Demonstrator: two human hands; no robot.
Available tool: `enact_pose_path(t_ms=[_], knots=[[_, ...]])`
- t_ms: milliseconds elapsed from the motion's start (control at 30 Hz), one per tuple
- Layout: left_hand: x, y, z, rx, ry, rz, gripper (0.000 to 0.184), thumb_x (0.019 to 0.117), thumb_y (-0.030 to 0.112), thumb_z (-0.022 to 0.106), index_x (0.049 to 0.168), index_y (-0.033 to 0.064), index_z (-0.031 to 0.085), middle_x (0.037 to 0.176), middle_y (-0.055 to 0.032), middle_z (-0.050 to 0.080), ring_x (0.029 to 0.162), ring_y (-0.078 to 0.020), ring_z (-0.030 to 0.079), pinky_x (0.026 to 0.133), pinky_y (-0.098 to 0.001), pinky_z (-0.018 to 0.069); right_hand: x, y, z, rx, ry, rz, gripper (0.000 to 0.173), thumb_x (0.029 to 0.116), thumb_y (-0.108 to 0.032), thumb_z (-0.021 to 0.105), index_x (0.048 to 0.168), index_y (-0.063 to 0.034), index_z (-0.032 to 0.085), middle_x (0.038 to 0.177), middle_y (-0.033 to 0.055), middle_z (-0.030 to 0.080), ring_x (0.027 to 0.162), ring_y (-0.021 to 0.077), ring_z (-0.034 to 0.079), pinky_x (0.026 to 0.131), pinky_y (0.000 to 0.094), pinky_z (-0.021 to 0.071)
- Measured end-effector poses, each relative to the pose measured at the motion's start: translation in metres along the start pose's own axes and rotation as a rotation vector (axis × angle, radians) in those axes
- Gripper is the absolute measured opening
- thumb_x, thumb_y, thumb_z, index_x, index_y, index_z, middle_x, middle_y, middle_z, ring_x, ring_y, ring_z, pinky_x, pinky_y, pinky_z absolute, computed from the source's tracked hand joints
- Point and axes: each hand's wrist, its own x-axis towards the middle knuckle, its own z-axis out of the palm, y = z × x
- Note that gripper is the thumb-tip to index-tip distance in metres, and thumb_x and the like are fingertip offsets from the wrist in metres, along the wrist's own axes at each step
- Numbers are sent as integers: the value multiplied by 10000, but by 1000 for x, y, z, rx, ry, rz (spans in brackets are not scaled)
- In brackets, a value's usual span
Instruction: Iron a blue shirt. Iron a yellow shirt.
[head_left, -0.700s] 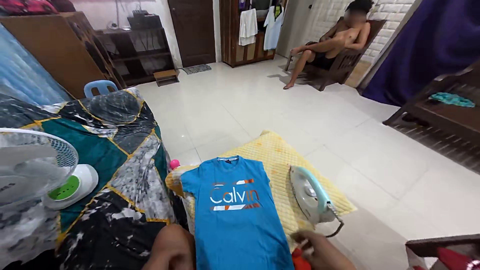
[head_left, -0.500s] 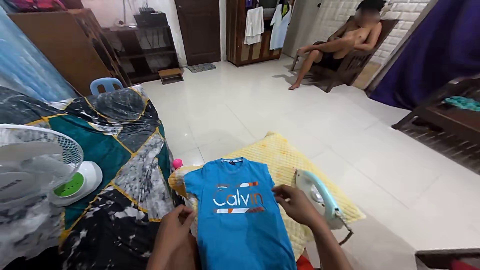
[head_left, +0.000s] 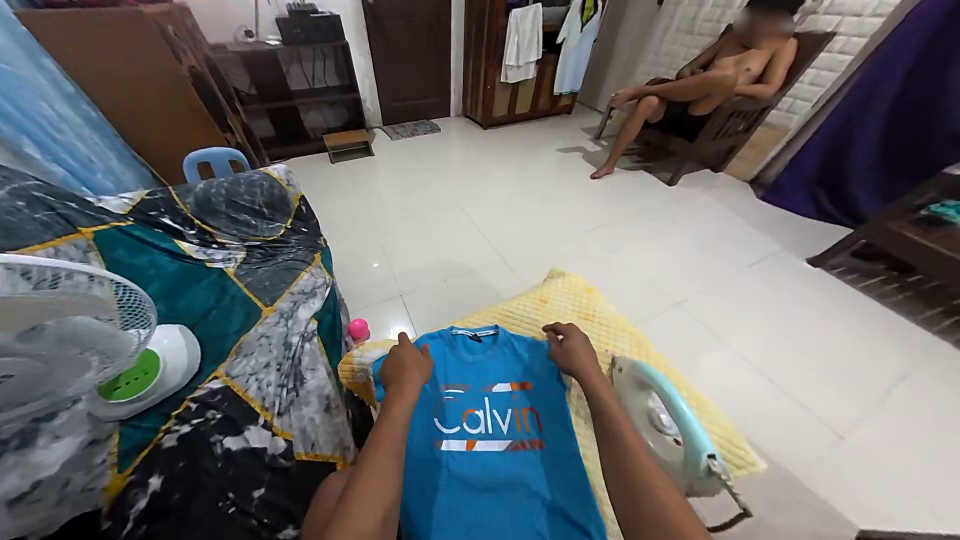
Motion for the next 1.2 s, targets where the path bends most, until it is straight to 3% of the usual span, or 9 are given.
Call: enact_pose_path(t_ms=[133, 233, 333, 500, 600, 733, 867, 1033, 1200], knots=[[24, -7, 5, -2, -153, 52, 644, 1005, 533, 559, 1508, 139, 471, 1324, -193, 654, 1225, -383, 635, 988, -622, 506, 19, 14, 8, -85, -214, -71, 441, 997, -451, 640, 1333, -169, 681, 1248, 208, 670, 1213, 417, 607, 1020, 639, 484], [34, -18, -2, -40, -163, 106, 510, 1006, 466, 604, 1342, 82, 601, 1228, -212, 680, 1141, -389, 663, 952, -627, 515, 19, 8, -3, 12, -269, -112, 382, 993, -347, 679, 1187, -18, 692, 1080, 198, 699, 1029, 345, 674, 956, 569, 528], [27, -24, -28, -113, -144, 180, 449, 1034, 431, 576, 1246, 41, 640, 1108, -222, 703, 956, -375, 712, 862, -599, 560, 7, -2, -24, 375, -233, -232, 262, 1001, -207, 652, 1067, 47, 647, 952, 141, 682, 856, 210, 671, 828, 422, 571], [-22, -18, -98, -395, 46, 365, 382, 1041, 389, 591, 1179, 37, 638, 971, -153, 713, 809, -270, 731, 752, -498, 619, -23, -40, -75, 884, -105, -534, 135, 954, -176, 634, 865, -123, 547, 782, -41, 617, 728, 69, 613, 707, 296, 545], [-53, -10, -142, -504, 178, 479, 329, 1046, 355, 591, 1136, 46, 656, 966, -110, 727, 810, -212, 740, 741, -447, 632, -38, -68, -120, 968, -28, -701, 150, 885, -198, 708, 806, -173, 583, 751, -48, 649, 705, 73, 638, 686, 300, 568], [-82, -1, -188, -516, 337, 620, 249, 1047, 310, 602, 1086, 68, 649, 841, -64, 732, 734, -179, 727, 692, -429, 616, -68, -115, -187, 668, 57, -809, 74, 867, -124, 629, 908, -101, 572, 734, 5, 625, 611, 87, 601, 556, 279, 530], [-99, 9, -219, -422, 441, 721, 211, 1044, 263, 614, 1076, 56, 642, 763, -71, 700, 679, -205, 688, 696, -478, 581, -96, -159, -232, 285, 153, -784, 227, 901, -34, 521, 1079, -1, 660, 849, 98, 681, 706, 174, 651, 637, 394, 561], [-109, 20, -243, -483, 392, 719, 238, 1071, 290, 558, 1144, 72, 622, 786, -75, 729, 662, -201, 714, 613, -442, 597, -109, -180, -266, 84, 165, -816, 161, 970, -193, 705, 1038, -49, 730, 801, 63, 700, 681, 151, 655, 668, 400, 577], [-126, 24, -246, -803, 379, 686, 256, 1094, 314, 493, 1151, 78, 576, 955, -117, 725, 804, -267, 751, 665, -509, 639, -129, -187, -276, 90, 376, -873, 117, 991, -163, 667, 981, -65, 729, 837, 35, 700, 726, 93, 656, 697, 316, 577]])
